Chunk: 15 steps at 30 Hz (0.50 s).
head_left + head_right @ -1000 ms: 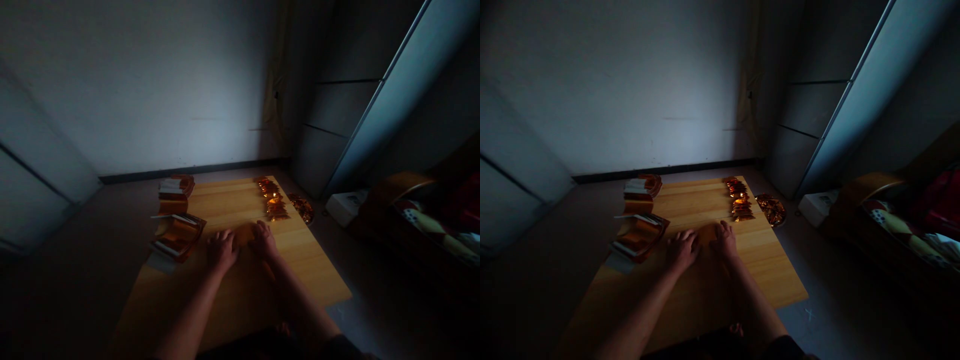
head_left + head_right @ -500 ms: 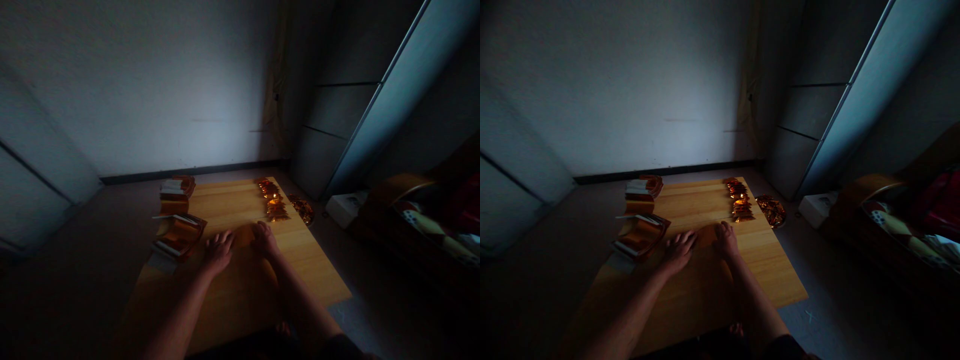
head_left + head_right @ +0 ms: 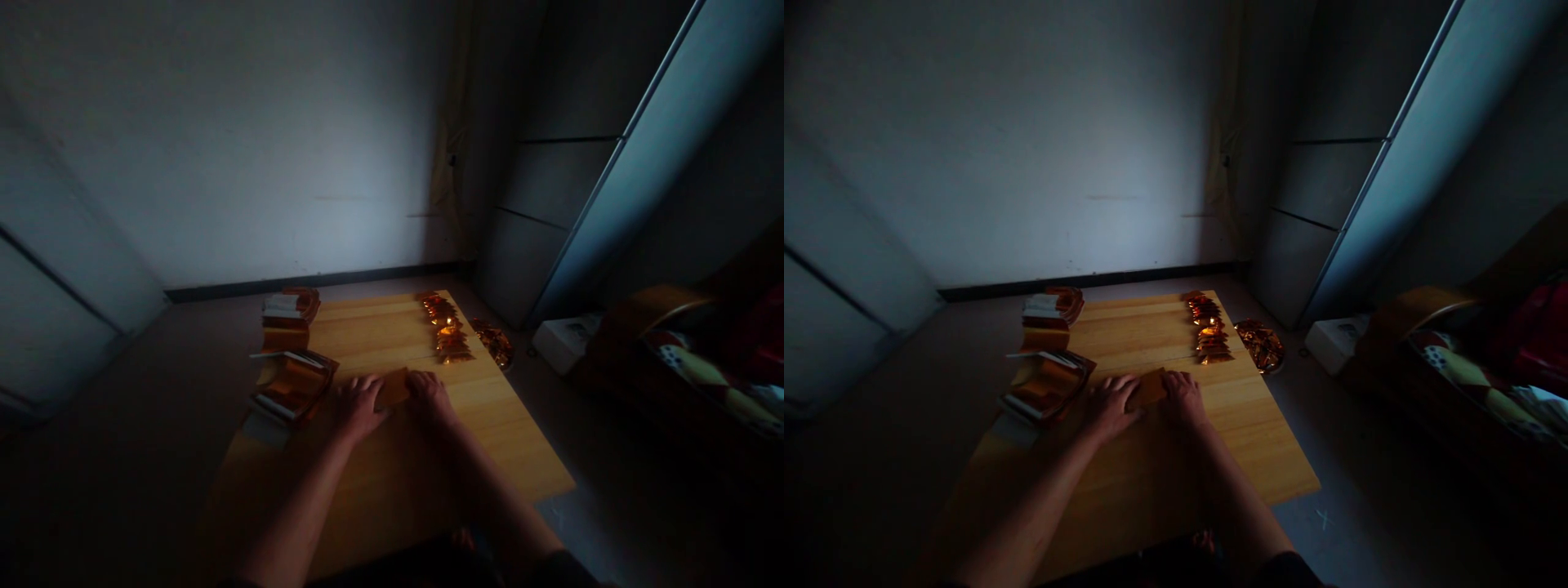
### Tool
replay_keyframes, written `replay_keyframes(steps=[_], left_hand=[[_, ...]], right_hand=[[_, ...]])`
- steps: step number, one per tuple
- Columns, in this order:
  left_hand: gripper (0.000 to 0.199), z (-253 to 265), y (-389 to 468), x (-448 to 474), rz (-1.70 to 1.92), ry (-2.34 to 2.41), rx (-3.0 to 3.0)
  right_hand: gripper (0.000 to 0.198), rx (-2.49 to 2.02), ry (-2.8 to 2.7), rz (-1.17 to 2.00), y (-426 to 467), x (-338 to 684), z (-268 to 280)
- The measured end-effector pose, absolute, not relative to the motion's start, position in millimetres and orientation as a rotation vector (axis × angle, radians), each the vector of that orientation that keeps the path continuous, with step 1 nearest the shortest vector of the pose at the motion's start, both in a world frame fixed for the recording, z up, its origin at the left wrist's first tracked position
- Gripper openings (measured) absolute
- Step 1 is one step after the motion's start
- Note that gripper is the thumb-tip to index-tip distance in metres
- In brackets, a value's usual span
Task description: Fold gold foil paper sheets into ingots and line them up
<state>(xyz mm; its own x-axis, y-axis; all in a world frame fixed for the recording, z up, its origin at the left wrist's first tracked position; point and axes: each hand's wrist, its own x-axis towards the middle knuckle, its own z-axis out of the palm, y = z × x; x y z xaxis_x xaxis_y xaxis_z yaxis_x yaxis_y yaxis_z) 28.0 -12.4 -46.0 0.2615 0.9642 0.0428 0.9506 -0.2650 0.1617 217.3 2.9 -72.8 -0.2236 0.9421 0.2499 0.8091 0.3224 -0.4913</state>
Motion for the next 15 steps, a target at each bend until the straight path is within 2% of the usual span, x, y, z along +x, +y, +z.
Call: replay_keyframes(steps=[6,10,15], left_hand=[[0.047,-46,-12,25,0.229,1.819,2.487],[0.051,-48,-12,24,0.255,1.832,2.49],[0.054,-51,-14,22,0.315,1.828,2.499]], right_hand=[[0.047,-1.298,-2.082,0.448,12,229,-82],[0.052,-1.178,-1.943,0.603,13,229,-81],[0.049,-1.1,-1.778,0.848,12,228,-72]])
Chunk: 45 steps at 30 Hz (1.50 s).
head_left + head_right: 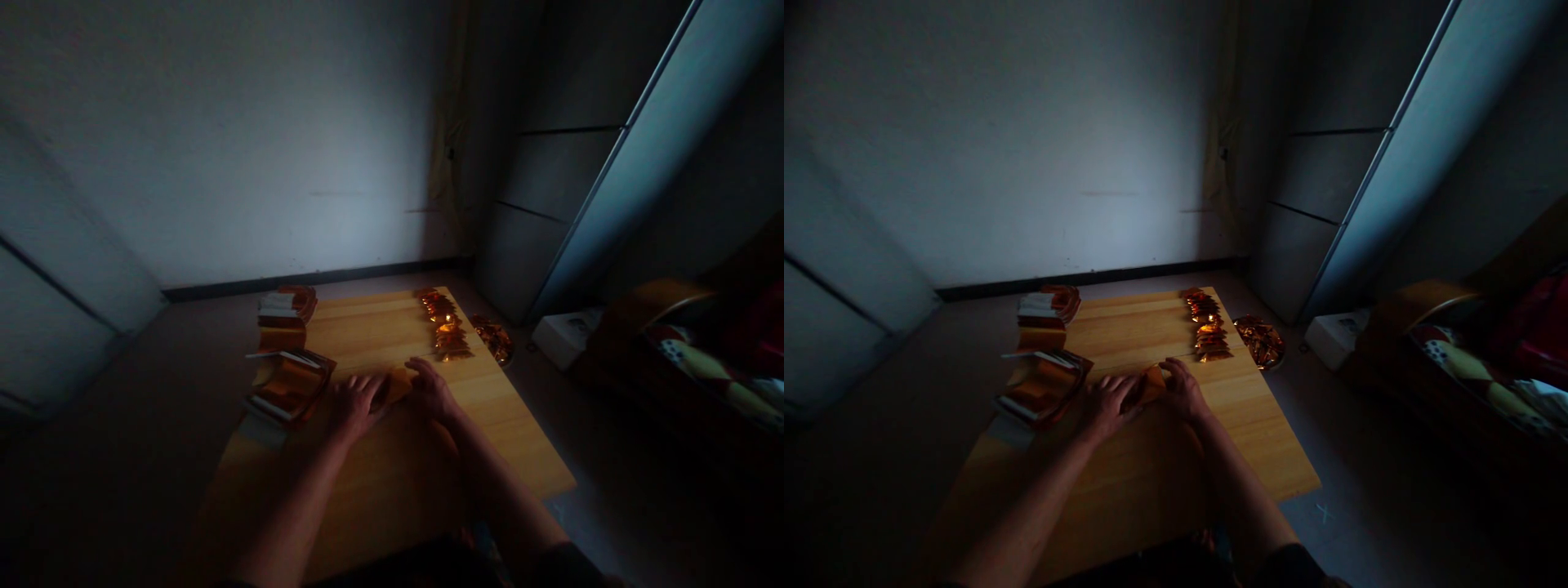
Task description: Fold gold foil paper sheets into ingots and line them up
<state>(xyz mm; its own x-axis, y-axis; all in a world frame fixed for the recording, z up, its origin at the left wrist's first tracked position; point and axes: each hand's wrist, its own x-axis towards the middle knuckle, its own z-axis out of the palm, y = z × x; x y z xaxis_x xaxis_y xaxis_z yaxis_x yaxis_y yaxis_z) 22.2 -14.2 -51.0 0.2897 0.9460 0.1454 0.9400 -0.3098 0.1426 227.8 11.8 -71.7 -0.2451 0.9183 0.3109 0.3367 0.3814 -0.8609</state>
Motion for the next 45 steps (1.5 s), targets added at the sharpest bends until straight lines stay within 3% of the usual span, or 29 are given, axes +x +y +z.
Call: replay_keyframes(steps=[6,10,18,25,31,36,45], left_hand=[[0.052,-53,-16,21,0.364,1.814,2.538],[0.043,-50,-17,23,0.363,1.805,2.537],[0.033,-52,-19,24,0.499,1.777,2.523],[0.017,-60,-13,16,0.683,1.708,2.45],[0.027,-60,-4,15,0.764,1.732,2.261],[0.028,-59,3,19,0.68,1.85,2.219],[0.034,-74,15,27,0.754,1.965,2.233]], right_hand=[[0.046,-1.05,-1.825,0.931,10,228,-77],[0.042,-1.112,-1.944,0.646,10,223,-83],[0.014,-1.268,-2.308,0.162,4,223,-67],[0.012,-1.305,-2.283,0.283,17,229,-72],[0.015,-1.491,-2.25,0.404,28,223,-55],[0.021,-1.812,-2.198,0.269,29,208,-47],[0.024,-1.982,-2.073,0.135,24,192,-56]])
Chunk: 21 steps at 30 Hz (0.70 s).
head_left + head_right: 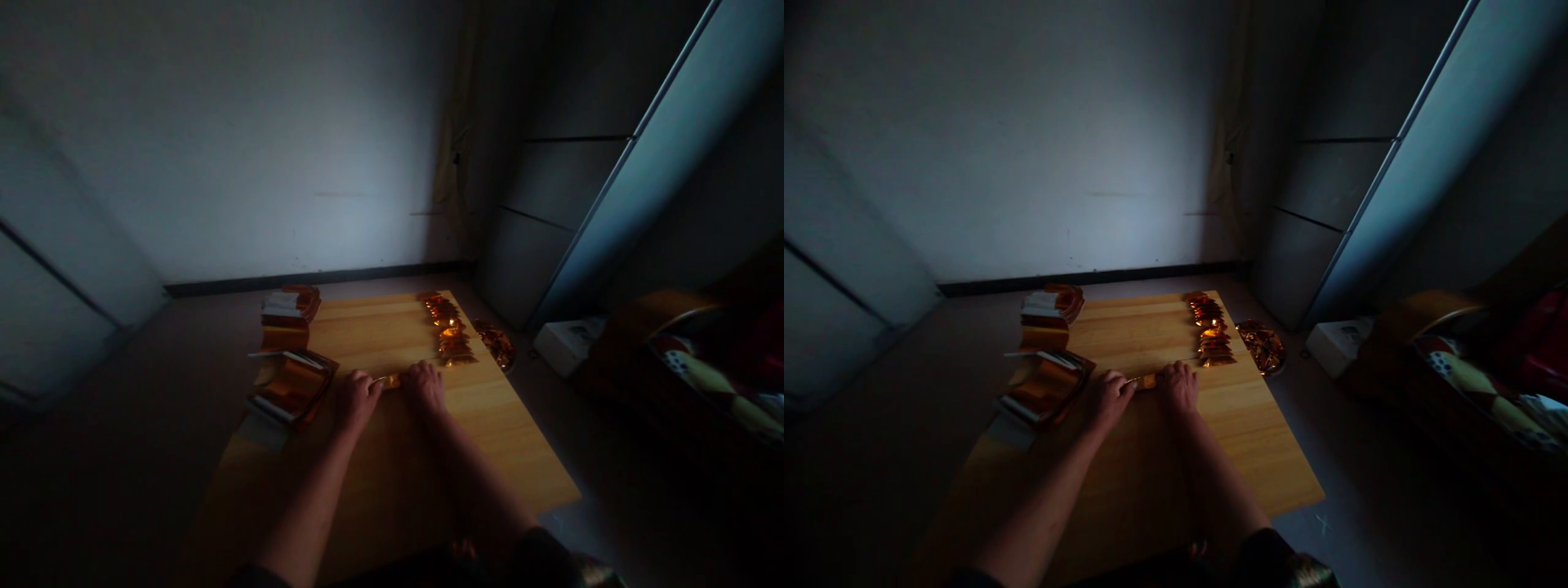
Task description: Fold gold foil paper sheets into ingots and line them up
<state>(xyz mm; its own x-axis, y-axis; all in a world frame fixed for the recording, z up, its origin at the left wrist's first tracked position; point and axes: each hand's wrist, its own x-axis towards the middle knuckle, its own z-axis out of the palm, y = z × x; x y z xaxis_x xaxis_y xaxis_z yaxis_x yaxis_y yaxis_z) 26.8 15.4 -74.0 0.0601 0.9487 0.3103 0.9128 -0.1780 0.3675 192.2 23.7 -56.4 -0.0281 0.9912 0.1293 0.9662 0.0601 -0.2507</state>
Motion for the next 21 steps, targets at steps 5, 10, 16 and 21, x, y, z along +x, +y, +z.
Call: replay_keyframes(steps=[5,10,16,21], left_hand=[[0.035,-69,14,29,0.548,2.167,2.221],[0.034,-58,9,34,0.422,2.224,2.265],[0.036,-53,7,38,0.353,2.252,2.28],[0.033,-50,4,41,0.37,2.249,2.276]], right_hand=[[0.023,-1.996,-2.056,0.098,22,190,-61],[0.022,-1.999,-2.082,0.116,24,192,-58],[0.023,-2.018,-2.125,0.157,25,193,-52],[0.024,-1.999,-2.11,0.149,27,194,-53]])
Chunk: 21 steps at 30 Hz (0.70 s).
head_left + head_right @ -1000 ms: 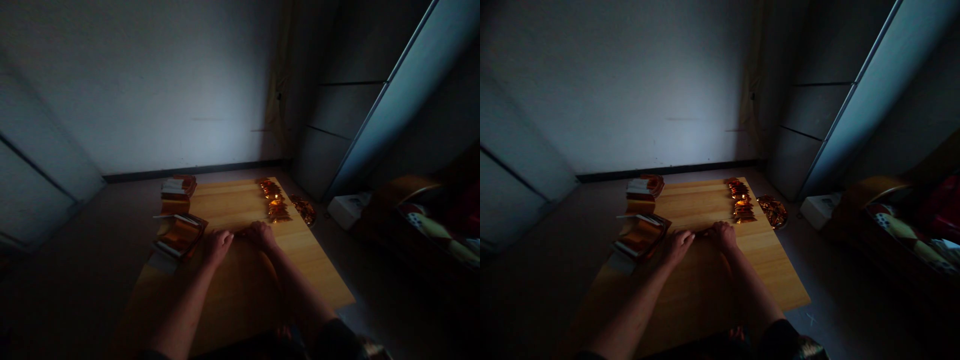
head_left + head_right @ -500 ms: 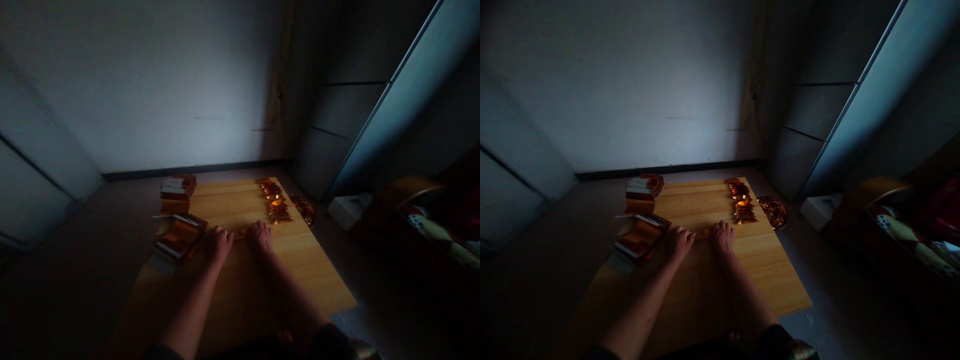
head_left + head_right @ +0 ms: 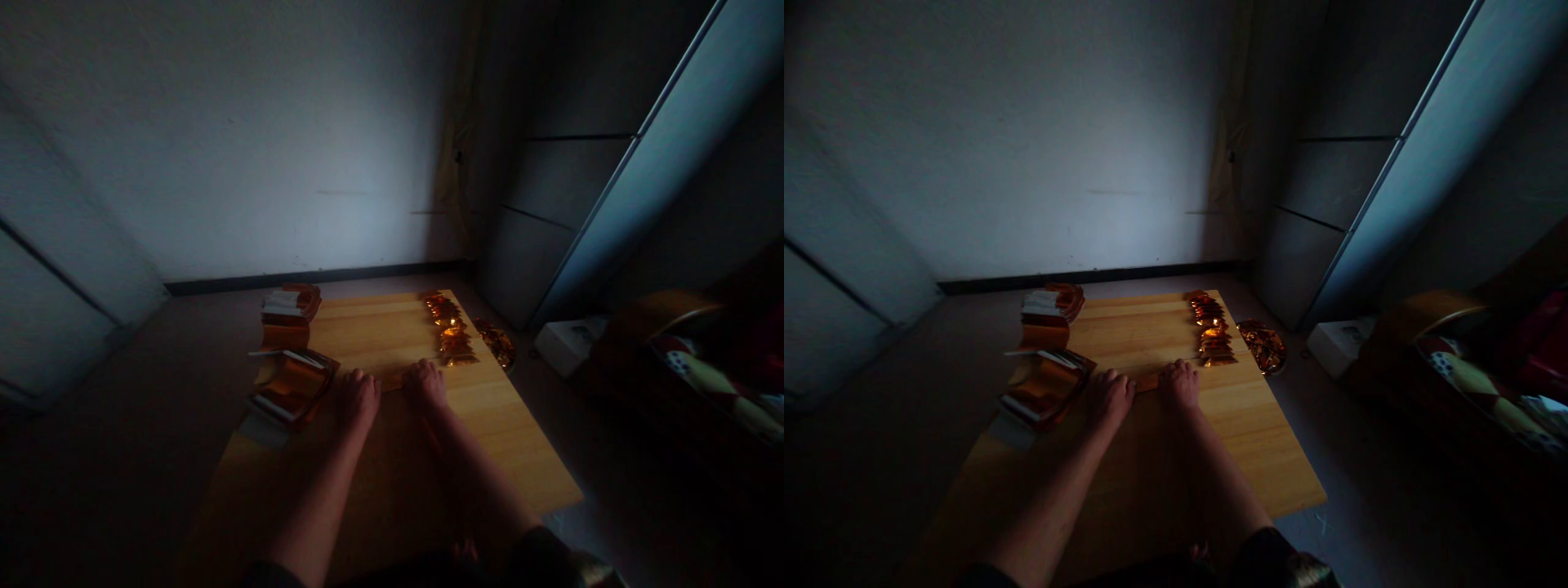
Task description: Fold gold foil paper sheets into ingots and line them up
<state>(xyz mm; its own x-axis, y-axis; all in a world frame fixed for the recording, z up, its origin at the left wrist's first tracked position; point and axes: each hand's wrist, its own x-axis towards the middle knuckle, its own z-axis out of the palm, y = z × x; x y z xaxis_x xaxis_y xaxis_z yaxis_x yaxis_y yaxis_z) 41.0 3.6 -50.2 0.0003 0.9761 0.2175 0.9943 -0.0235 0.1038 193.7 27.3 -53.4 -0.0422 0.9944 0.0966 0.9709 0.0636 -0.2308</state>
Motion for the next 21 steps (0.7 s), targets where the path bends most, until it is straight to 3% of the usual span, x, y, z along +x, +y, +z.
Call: replay_keyframes(steps=[17,21], left_hand=[[0.018,-48,-6,51,-0.401,-2.13,-2.018],[0.023,-50,-2,52,-0.346,-2.015,-2.156]], right_hand=[[0.017,-1.945,-2.014,0.143,27,198,-61],[0.015,-1.876,-2.05,0.131,26,199,-63]])
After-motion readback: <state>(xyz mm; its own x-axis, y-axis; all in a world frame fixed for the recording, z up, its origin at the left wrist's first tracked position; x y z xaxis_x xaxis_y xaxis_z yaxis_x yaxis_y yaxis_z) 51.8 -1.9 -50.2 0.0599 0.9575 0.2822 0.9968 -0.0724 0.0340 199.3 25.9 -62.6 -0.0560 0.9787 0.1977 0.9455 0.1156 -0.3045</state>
